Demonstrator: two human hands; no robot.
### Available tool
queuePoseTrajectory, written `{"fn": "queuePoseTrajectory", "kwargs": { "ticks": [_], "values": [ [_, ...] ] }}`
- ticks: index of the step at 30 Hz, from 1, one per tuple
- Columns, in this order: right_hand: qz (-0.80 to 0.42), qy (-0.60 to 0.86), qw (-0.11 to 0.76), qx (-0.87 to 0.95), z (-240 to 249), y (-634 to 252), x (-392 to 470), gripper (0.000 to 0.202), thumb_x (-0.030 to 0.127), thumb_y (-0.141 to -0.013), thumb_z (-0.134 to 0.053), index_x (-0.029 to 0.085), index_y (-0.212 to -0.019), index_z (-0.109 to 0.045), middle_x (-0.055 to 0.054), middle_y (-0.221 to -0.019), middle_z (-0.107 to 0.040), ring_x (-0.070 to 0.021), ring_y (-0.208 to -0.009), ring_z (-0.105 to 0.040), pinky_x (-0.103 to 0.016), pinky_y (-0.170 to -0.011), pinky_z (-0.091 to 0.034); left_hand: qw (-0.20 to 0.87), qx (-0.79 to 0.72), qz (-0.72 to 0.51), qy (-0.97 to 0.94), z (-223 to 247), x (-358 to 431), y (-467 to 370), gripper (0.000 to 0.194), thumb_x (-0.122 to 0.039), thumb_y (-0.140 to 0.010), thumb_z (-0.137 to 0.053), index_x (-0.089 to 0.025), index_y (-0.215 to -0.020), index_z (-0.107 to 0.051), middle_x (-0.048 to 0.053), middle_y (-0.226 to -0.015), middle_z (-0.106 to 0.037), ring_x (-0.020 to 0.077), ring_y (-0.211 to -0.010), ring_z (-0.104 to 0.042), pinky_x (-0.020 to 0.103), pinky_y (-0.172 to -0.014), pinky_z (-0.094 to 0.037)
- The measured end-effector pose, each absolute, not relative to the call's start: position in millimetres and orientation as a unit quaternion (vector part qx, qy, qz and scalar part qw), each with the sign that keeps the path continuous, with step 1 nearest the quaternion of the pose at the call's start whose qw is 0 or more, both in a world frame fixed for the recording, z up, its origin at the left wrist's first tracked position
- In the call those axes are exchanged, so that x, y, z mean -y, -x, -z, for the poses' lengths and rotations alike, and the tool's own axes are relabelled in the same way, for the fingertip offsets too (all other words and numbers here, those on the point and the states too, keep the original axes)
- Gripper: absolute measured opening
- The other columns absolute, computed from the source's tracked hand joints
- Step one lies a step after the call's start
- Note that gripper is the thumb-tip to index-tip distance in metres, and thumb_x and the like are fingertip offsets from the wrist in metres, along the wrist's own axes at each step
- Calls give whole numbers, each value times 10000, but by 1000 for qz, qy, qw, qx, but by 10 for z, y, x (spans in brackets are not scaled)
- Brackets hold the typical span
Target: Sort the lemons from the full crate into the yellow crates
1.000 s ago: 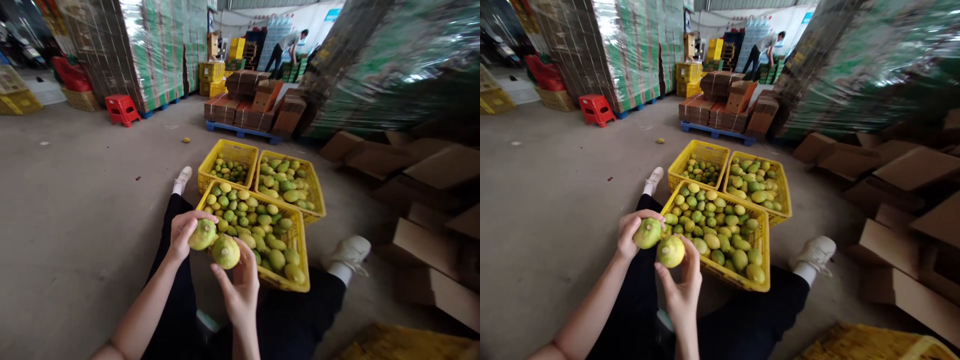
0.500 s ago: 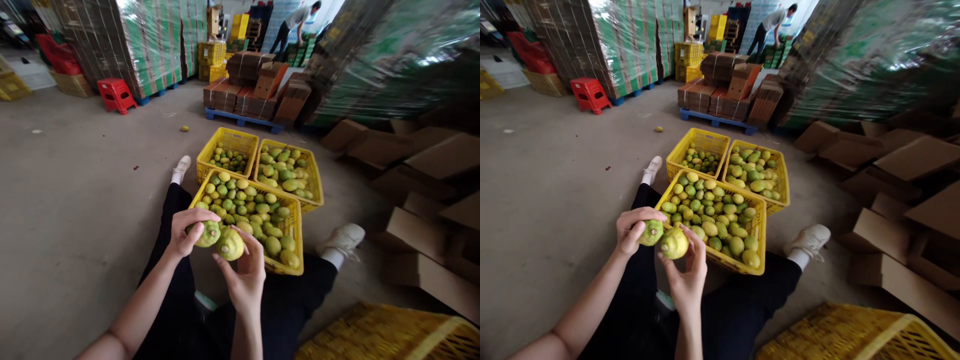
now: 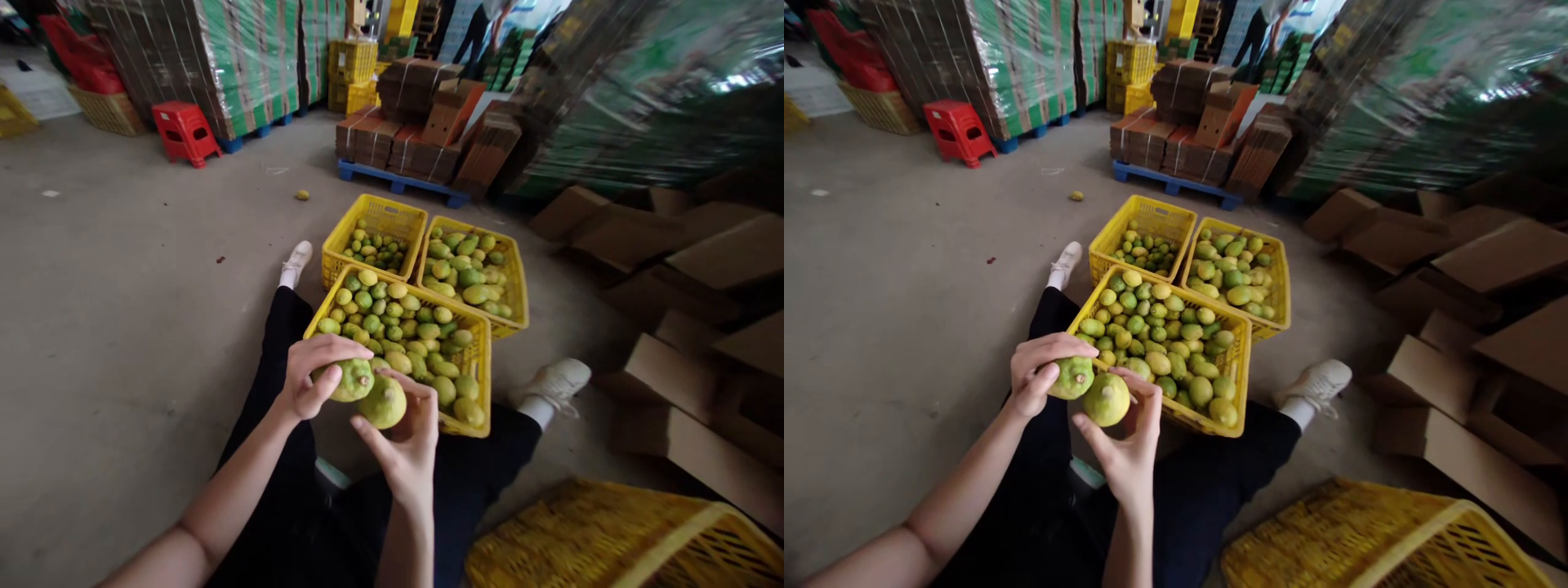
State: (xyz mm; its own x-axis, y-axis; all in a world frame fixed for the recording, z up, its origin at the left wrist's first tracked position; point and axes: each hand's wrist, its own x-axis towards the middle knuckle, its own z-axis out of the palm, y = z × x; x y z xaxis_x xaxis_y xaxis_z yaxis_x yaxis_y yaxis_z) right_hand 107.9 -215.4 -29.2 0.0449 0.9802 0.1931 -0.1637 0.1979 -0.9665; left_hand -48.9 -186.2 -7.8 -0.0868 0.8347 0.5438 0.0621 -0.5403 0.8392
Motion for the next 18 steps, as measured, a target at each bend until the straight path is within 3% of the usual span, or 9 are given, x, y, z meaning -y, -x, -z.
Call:
{"fn": "queuePoseTrajectory", "kwargs": {
  "ticks": [4,7,10,14,18],
  "values": [
    [-532,416,628,387,432,-1003,2163,565,497,-648,-847,263,-1074,-559,-7,-954,-636,-200,-816,-648,-367,-765,-571,558,-383,-695,-242,71,1844,188,339,-393,-832,-553,-146,-853,-783,110,-850,-766,284,-898,-730,369,-793,-580],
    [-534,433,659,306,510,-961,2107,540,582,-744,-714,269,-1142,-525,-15,-980,-639,-195,-797,-655,-381,-772,-565,691,-351,-632,7,62,1823,19,315,-321,-819,-517,-100,-839,-741,134,-810,-744,306,-899,-734,411,-795,-605],
    [-547,458,642,280,501,-971,2038,487,583,-764,-665,241,-1089,-544,-16,-969,-639,-174,-757,-640,-319,-682,-547,716,-337,-606,73,34,1841,6,315,-283,-821,-494,-84,-890,-728,150,-847,-748,324,-982,-724,444,-877,-597],
    [-587,474,618,222,428,-981,2002,422,593,-757,-651,242,-955,-526,28,-834,-600,-133,-631,-578,-211,-464,-408,728,-315,-607,51,49,1860,115,423,-348,-830,-477,-47,-1012,-711,201,-1012,-745,355,-1089,-696,447,-912,-589],
    [-615,459,618,170,374,-947,1989,395,568,-749,-663,231,-905,-526,29,-826,-604,-121,-613,-592,-206,-448,-411,764,-292,-574,22,114,1814,201,424,-368,-861,-479,-65,-1074,-685,203,-1103,-727,344,-1086,-701,442,-880,-606]
  ]
}}
